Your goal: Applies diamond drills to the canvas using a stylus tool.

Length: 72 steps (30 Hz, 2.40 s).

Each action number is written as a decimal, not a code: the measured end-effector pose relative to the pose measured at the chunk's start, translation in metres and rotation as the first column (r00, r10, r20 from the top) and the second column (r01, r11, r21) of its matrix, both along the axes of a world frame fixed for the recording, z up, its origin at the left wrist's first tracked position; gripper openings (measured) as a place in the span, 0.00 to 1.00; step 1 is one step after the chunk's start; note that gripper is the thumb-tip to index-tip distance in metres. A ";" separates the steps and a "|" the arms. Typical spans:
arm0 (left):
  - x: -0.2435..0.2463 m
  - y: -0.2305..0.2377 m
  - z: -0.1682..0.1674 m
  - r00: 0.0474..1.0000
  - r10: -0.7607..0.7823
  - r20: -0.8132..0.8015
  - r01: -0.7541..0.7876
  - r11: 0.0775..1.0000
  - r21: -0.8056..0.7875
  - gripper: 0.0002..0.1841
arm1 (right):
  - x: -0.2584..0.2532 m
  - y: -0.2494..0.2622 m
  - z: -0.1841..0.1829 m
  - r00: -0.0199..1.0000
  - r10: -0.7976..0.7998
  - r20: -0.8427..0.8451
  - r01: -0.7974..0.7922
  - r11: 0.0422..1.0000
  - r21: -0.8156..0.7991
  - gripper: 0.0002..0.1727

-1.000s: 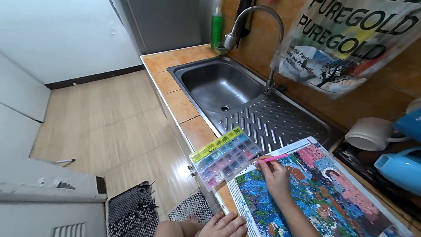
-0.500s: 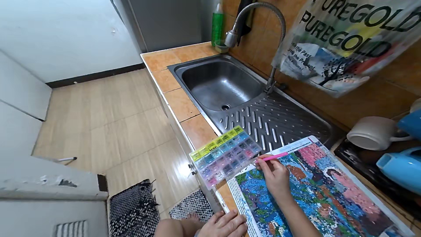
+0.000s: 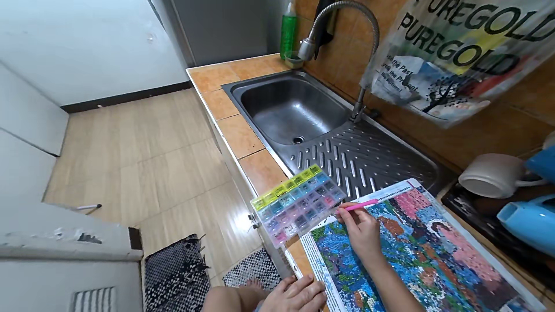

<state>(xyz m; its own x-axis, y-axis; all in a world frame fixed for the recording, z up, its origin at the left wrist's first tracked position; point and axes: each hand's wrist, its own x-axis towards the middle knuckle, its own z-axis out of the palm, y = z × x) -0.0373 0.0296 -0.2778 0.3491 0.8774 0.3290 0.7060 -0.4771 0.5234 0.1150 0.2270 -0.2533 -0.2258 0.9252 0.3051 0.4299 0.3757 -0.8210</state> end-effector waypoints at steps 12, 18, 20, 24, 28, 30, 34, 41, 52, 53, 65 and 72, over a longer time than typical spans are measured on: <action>0.000 0.001 0.000 1.000 0.012 0.010 -0.012 1.000 0.005 0.22 | -0.002 -0.002 -0.001 1.000 0.023 -0.014 -0.023 1.000 0.017 0.10; 0.000 0.001 0.000 1.000 0.005 0.004 -0.005 1.000 0.006 0.23 | 0.000 -0.001 -0.003 1.000 0.022 -0.002 -0.022 0.999 0.033 0.11; 0.000 0.001 0.000 1.000 0.005 0.008 -0.005 1.000 0.006 0.23 | 0.001 -0.001 -0.003 1.000 0.021 0.006 -0.022 0.999 0.037 0.11; 0.000 0.001 -0.001 1.000 0.008 0.001 -0.008 1.000 0.019 0.23 | 0.001 -0.002 -0.002 1.000 0.008 0.004 -0.008 1.000 0.029 0.10; 0.000 0.001 -0.002 1.000 0.010 -0.003 -0.010 1.000 0.024 0.23 | 0.001 -0.002 -0.001 1.000 0.003 -0.005 -0.003 0.999 0.048 0.10; 0.000 0.001 -0.003 1.000 0.014 -0.008 -0.014 0.999 0.033 0.23 | 0.001 -0.002 -0.001 1.000 0.000 -0.017 0.000 0.999 0.051 0.11; 0.001 0.000 -0.003 1.000 0.017 0.000 -0.017 0.999 0.031 0.22 | 0.002 -0.003 -0.001 1.000 0.003 0.004 -0.003 0.999 0.054 0.11; 0.001 0.000 -0.004 1.000 0.017 -0.001 -0.017 0.999 0.031 0.22 | 0.003 -0.003 -0.004 0.999 0.015 0.052 -0.018 0.998 0.064 0.11; 0.001 0.000 -0.003 1.000 0.020 -0.006 -0.019 0.999 0.034 0.22 | 0.003 -0.007 0.013 0.977 -0.030 -0.210 -0.023 0.968 -0.249 0.07; 0.001 0.000 -0.002 1.000 0.021 -0.013 -0.020 0.999 0.025 0.22 | 0.005 -0.008 0.017 0.965 -0.053 -0.257 -0.025 0.956 -0.292 0.06; 0.002 -0.001 -0.007 0.998 0.026 -0.055 -0.022 0.997 0.071 0.24 | 0.072 -0.069 0.042 0.811 -0.304 -0.500 -0.022 0.838 -0.545 0.12; 0.003 -0.008 0.000 0.994 0.007 -0.111 0.001 0.998 0.066 0.25 | 0.089 -0.094 0.038 0.751 -0.430 -0.501 0.030 0.781 -0.624 0.12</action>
<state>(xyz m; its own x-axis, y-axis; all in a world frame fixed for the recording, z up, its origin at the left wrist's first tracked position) -0.0340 0.0221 -0.2779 0.3840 0.8564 0.3452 0.7593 -0.5056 0.4097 0.2038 0.1332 -0.2150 0.0594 0.9577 -0.2817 -0.2069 -0.2642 -0.9420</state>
